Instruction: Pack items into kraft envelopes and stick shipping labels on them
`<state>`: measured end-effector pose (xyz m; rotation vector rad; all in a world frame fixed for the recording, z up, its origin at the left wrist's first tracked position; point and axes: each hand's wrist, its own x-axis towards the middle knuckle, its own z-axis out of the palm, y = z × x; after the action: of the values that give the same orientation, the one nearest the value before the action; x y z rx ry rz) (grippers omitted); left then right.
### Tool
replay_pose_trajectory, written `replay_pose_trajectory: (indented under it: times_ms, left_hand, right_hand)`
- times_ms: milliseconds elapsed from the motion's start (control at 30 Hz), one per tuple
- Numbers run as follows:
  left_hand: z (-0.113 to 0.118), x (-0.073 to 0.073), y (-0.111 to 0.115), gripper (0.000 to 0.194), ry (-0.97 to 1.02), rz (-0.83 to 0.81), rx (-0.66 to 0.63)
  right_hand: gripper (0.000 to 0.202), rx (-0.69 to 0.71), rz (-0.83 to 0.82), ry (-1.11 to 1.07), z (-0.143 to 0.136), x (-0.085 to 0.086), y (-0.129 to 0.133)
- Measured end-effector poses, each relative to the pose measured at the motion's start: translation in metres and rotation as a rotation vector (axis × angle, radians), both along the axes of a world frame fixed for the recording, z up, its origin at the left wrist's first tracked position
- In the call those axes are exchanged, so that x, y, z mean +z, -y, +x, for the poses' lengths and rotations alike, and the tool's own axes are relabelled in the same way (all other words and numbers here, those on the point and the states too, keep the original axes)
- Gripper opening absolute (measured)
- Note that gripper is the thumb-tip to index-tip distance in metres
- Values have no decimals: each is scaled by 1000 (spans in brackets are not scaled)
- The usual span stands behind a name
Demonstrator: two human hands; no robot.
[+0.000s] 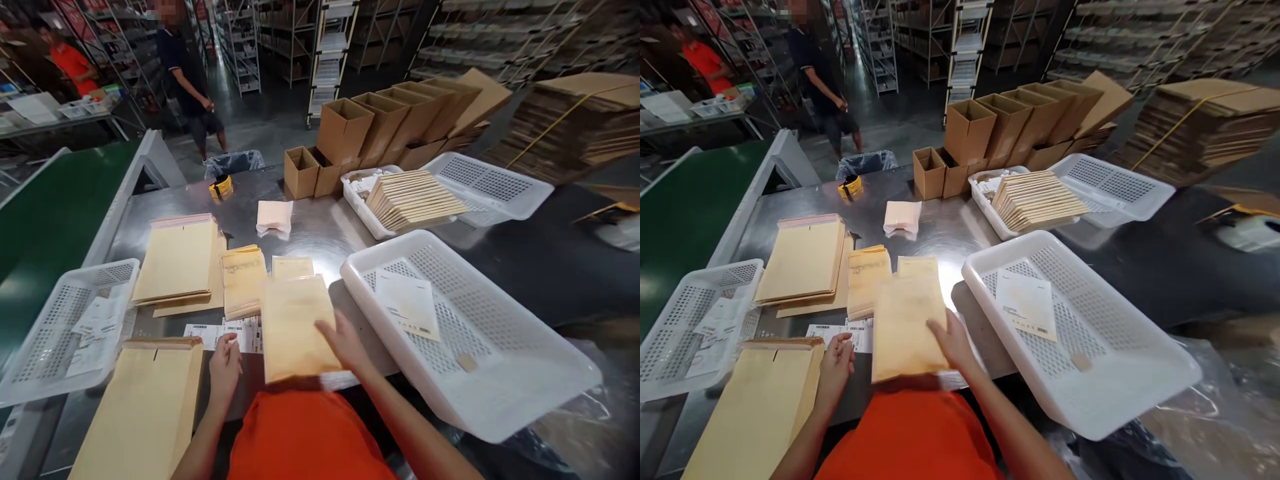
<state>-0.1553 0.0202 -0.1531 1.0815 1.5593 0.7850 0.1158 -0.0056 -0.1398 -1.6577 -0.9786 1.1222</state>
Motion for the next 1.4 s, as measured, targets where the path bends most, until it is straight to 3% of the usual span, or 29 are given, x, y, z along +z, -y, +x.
replay_pose_trajectory:
  times_ms: [133, 233, 367, 500, 567, 667, 767, 867, 1000, 1100, 1167, 1267, 1400]
  left_hand:
    - [-11, -12, -4, 39, -21, -61, -2]
    - [-13, -22, 1, 38, -30, -108, -36]
    - [-12, -37, 17, 38, -37, -180, -76]
    - [-9, -45, 29, 37, -53, -236, -126]
    - [-6, -46, 29, 37, -62, -240, -164]
    - [-1, -43, 24, 37, -71, -216, -228]
    - [3, -41, 18, 36, -64, -174, -291]
    - [11, -44, 15, 38, -16, -172, -343]
    - [42, -42, 19, 50, 178, -345, -260]
    - [75, -25, 22, 48, 455, -476, -151]
    - [90, -9, 21, 40, 589, -480, -95]
    - [92, 9, 13, 43, 556, -417, -46]
    - [56, 13, 5, 56, 324, -360, -48]
  right_hand:
    - [49, 6, -194, 475, 36, -7, -63]
    - [56, -13, -313, 621, 46, -25, -79]
    - [41, 15, -449, 741, 30, -64, -35]
    - [67, -75, -645, 804, 8, -100, 26]
    - [78, -135, -707, 813, 5, -111, 41]
    - [73, -199, -740, 789, 14, -118, 42]
    - [38, -215, -694, 739, 33, -112, 38]
    - [4, -187, -570, 678, 47, -91, 50]
    - [10, -155, -290, 498, 32, -45, 84]
    - [16, -149, -5, 152, 10, -13, 95]
    - [15, -92, 16, 87, 11, 1, 88]
    - [19, -161, -149, 321, 57, 12, 63]
    - [33, -500, -397, 569, 165, 5, 34]
